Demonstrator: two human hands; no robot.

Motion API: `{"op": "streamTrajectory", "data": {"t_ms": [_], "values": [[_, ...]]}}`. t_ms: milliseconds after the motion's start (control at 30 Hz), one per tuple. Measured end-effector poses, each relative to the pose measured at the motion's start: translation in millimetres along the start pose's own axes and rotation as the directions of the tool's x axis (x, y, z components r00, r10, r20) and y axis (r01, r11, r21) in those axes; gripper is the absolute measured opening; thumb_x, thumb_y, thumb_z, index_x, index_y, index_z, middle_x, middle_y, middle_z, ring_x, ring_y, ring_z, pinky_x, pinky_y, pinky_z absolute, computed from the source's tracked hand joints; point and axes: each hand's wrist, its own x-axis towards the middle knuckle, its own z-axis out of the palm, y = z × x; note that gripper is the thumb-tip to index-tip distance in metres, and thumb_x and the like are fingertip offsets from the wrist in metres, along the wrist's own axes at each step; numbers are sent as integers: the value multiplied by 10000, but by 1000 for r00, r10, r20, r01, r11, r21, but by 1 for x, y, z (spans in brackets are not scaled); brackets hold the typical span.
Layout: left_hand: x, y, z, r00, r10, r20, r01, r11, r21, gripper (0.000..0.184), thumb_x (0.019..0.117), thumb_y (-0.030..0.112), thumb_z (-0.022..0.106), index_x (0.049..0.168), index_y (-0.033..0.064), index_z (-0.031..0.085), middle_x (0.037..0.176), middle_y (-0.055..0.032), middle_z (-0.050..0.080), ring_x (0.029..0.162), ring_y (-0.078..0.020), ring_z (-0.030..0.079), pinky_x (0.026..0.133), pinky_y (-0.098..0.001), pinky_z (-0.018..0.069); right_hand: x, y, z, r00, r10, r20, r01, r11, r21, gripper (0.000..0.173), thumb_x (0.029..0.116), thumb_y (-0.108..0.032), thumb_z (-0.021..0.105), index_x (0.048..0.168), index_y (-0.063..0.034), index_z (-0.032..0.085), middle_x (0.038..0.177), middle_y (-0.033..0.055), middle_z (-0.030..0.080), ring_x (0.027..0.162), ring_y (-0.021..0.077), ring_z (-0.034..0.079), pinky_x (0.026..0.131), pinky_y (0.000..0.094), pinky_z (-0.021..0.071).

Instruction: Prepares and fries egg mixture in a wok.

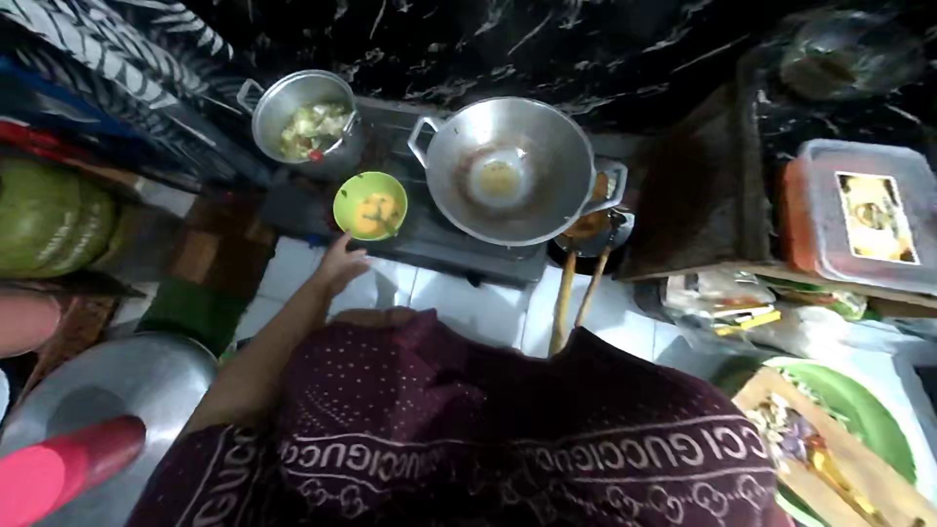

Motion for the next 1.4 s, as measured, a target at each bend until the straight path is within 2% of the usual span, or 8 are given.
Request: {"op": "streamTrajectory", "data": {"t_ms": [167, 300, 433, 667, 833, 933, 1067, 1400], "values": [[58, 3, 19, 998, -29, -49, 13, 953, -304, 496, 1058, 235, 462, 1510, 53, 369, 1494, -225, 468, 1240, -335, 603, 979, -436, 558, 109, 78, 49, 812, -552, 191, 405, 767, 498, 193, 883, 151, 488, 1041, 211, 582, 944, 183, 683, 798, 81, 669, 760, 130, 509], [50, 7, 29, 998, 3, -58, -24, 932, -362, 427, 1036, 93, 414, 1450, -11, 401, 1432, -220, 488, 1224, -303, 587, 999, -408, 530, 102, 75, 56, 921, -340, -189, 388, 788, 478, 160, 848, 217, 528, 962, 193, 638, 850, 179, 701, 766, 126, 639, 772, 162, 491], [11, 20, 24, 992, 120, -37, -125, 951, -281, 467, 987, 67, 465, 1448, 4, 423, 1428, -210, 507, 1223, -301, 593, 1004, -414, 530, 195, 162, 58, 387, -766, -513, 914, 245, 323, 507, 978, -64, 559, 1349, 198, 333, 1210, 195, 578, 1074, 129, 645, 935, 274, 561], [-72, 95, 15, 967, 248, 59, -233, 953, -193, 570, 970, 62, 491, 1513, 60, 315, 1350, -195, 540, 1104, -275, 637, 911, -413, 570, 95, -5, 112, 411, -905, 110, 846, 424, 323, 395, 1018, -338, 669, 1266, -37, 609, 1115, 188, 676, 972, 331, 669, 830, 576, 547], [-143, 134, 30, 952, 260, 159, -260, 965, -21, 461, 1001, 115, 507, 1447, 39, 419, 1309, -175, 573, 1085, -251, 651, 899, -386, 575, 72, -58, 169, 420, -722, 549, 278, 679, 680, 457, 1088, -398, 496, 1362, -34, 533, 989, 123, 708, 722, 171, 689, 633, 321, 583], [-169, 143, 39, 958, 242, 156, -255, 964, 70, 494, 1030, 190, 503, 1486, 39, 385, 1427, -190, 514, 1195, -282, 616, 961, -416, 557, 66, -60, 158, 467, -763, 447, 418, 636, 649, 269, 1094, -279, 519, 1165, -35, 607, 780, 18, 595, 560, 82, 524, 521, 244, 471], [-180, 147, 48, 950, 260, 173, -279, 956, 93, 564, 1014, 251, 532, 1518, 68, 358, 1485, -184, 484, 1261, -298, 593, 992, -434, 552, 68, -56, 122, 441, -889, 122, 881, 455, 129, 302, 1037, -130, 560, 1289, 23, 624, 1169, 259, 684, 1079, 416, 683, 902, 619, 542], [-161, 125, 60, 922, 320, 220, -344, 936, 80, 567, 1009, 260, 526, 1502, 79, 311, 1373, -186, 545, 1133, -286, 644, 897, -428, 579, 60, -42, 102, 530, -841, 109, 834, 493, -248, 212, 991, -104, 605, 1088, 81, 640, 1121, 289, 679, 1103, 467, 668, 846, 640, 534]]}}
